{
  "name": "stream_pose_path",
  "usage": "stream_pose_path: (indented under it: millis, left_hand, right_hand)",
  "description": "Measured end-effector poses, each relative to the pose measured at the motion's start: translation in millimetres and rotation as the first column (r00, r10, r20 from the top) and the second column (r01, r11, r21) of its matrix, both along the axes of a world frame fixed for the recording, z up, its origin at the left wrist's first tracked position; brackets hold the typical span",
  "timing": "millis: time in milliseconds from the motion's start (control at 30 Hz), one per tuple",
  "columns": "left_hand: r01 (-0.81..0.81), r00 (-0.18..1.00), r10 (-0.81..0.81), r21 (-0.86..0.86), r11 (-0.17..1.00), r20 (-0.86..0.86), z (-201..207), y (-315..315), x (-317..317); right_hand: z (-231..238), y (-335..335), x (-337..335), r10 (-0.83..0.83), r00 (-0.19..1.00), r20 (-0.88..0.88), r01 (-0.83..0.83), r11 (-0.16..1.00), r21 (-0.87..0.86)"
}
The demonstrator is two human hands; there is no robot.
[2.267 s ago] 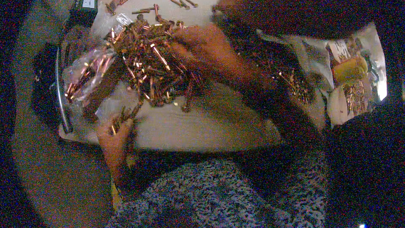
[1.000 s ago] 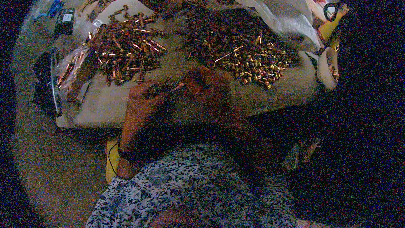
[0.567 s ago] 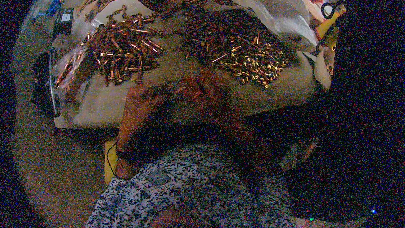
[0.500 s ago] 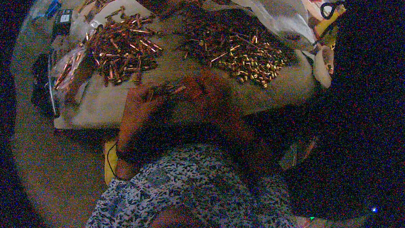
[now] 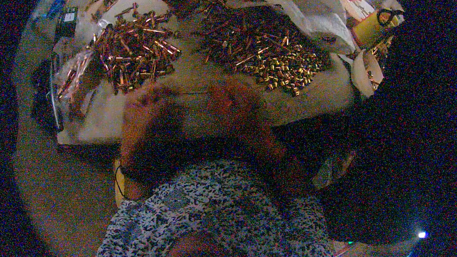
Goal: Manually assembling washers onto copper-colored bolts on a production floor.
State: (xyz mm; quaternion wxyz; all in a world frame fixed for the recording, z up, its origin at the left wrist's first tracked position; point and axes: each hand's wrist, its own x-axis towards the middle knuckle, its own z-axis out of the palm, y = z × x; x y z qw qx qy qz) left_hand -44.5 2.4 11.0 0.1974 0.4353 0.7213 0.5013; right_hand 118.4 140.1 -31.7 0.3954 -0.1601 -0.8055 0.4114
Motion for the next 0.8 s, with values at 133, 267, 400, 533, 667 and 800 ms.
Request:
stream_pose_path:
  millis: [133,267,400,533,667,800]
  left_hand:
    - [-0.463,0.876,0.477,0.154,0.873,-0.074,19.2,0.5,-33.3]
    - [-0.560,0.829,0.554,0.165,0.812,0.085,14.2,-9.5,-51.1]
    - [-0.506,0.856,0.490,0.078,0.859,0.164,15.6,-5.6,-27.7]
    - [-0.400,0.886,0.373,0.046,0.916,0.274,7.2,-14.1,-23.8]
    - [-0.437,0.870,0.407,0.052,0.898,0.279,9.2,-19.6,-24.3]
    - [-0.364,0.834,0.311,0.031,0.931,0.456,5.1,-23.5,-21.9]
  right_hand:
    - [-11.3,1.8,0.3,-0.087,0.993,-0.078,0.067,0.971,-0.229]
    - [6.8,-1.9,-1.7,-0.316,0.948,0.045,0.319,0.937,-0.143]
    - [20.1,-0.2,-6.1,-0.312,0.940,0.135,0.311,0.950,0.034]
    - [27.1,-4.3,-25.1,-0.230,0.930,0.287,0.123,0.931,0.344]
    - [30.4,-15.7,-48.1,0.012,0.971,0.237,-0.114,0.899,0.423]
    - [24.0,-16.8,-53.4,0.023,0.990,0.142,-0.085,0.888,0.451]
